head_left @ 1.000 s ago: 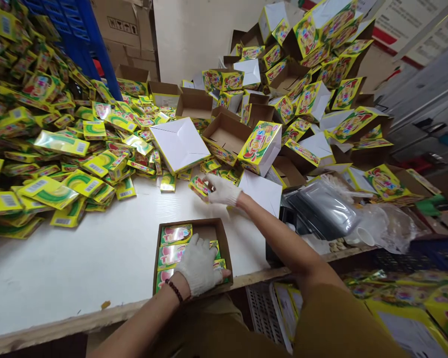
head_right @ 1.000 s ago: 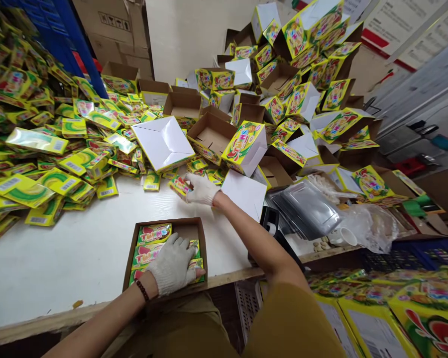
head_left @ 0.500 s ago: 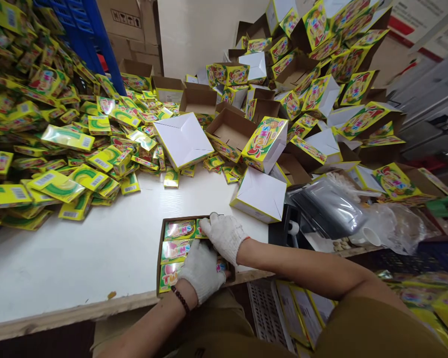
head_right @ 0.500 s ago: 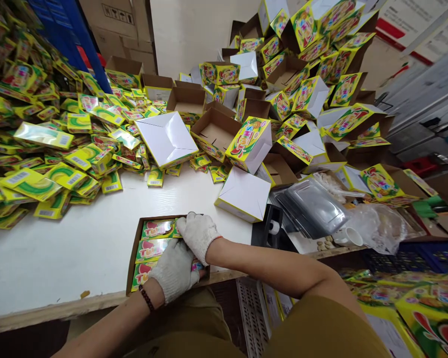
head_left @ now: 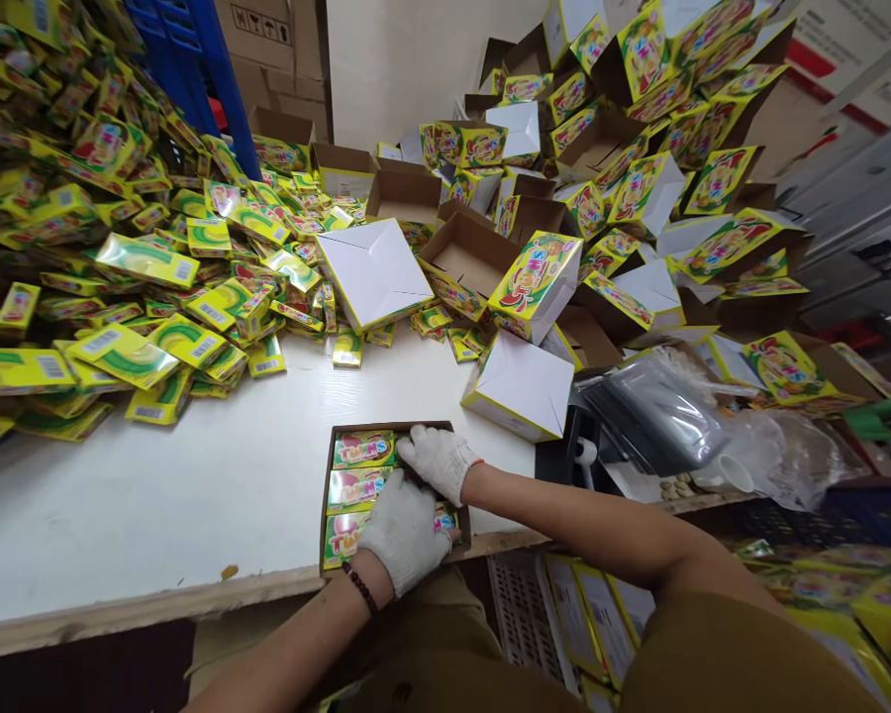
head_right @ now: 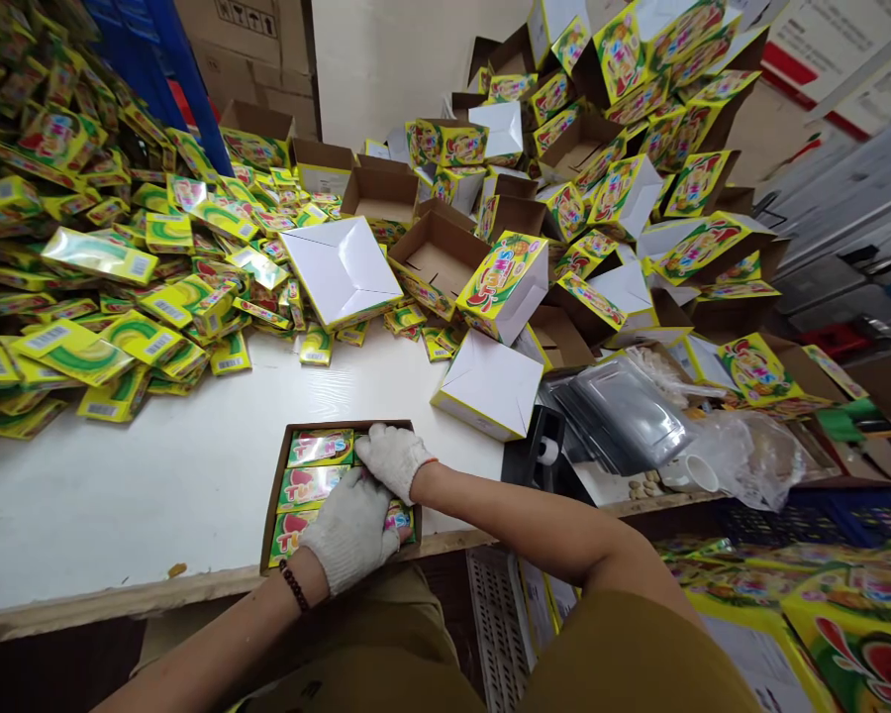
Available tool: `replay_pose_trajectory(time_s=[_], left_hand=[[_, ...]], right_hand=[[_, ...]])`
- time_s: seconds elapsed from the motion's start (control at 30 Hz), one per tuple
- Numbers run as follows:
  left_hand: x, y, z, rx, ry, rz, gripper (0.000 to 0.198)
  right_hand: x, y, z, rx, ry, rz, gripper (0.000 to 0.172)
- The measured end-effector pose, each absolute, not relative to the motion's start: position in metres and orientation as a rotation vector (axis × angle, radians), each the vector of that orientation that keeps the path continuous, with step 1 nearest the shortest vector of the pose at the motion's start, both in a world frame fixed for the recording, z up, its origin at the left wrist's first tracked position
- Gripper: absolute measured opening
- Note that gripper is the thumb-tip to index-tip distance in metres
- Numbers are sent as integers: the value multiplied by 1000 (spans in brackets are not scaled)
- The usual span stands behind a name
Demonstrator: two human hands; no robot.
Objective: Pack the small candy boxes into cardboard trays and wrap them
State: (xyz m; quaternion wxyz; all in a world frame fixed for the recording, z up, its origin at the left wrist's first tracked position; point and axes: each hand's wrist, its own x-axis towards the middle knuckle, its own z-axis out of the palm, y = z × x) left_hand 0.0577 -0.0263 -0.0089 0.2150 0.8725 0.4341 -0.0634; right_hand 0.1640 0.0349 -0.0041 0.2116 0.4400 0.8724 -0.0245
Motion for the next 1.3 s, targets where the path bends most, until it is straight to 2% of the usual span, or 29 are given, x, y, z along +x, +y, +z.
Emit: replay_pose_trajectory(time_s=[0.1,0.3,0.47,0.6,0.7,0.97,1.07,1.3], left_hand=[[58,-26,-8,2446,1196,-208,59],[58,-28,-10,2485,1196,-243,55],[58,-21,-7,2584,1195,-158,48],[65,-2,-10,2675,1213,-56,42],[70,12,-18,2643,1223,-76,48],[65,18,-28,2607,1196,-34,42],[65,17,-33,2601,1192,51,41],[68,22,-37,2603,1157,-13,39]], right_hand=[[167,39,-11,1209,2393,-141,25],[166,44,-8,1348,2369,-265,44],[179,59,22,1339,2360,-480,31],[197,73,38,1622,2306,-404,34],[200,78,39,1512,2167,-459,32],[191,91,46,1239,2121,-417,37],[192,95,46,1207,2133,-421,37],[195,96,47,1154,2171,-427,38]])
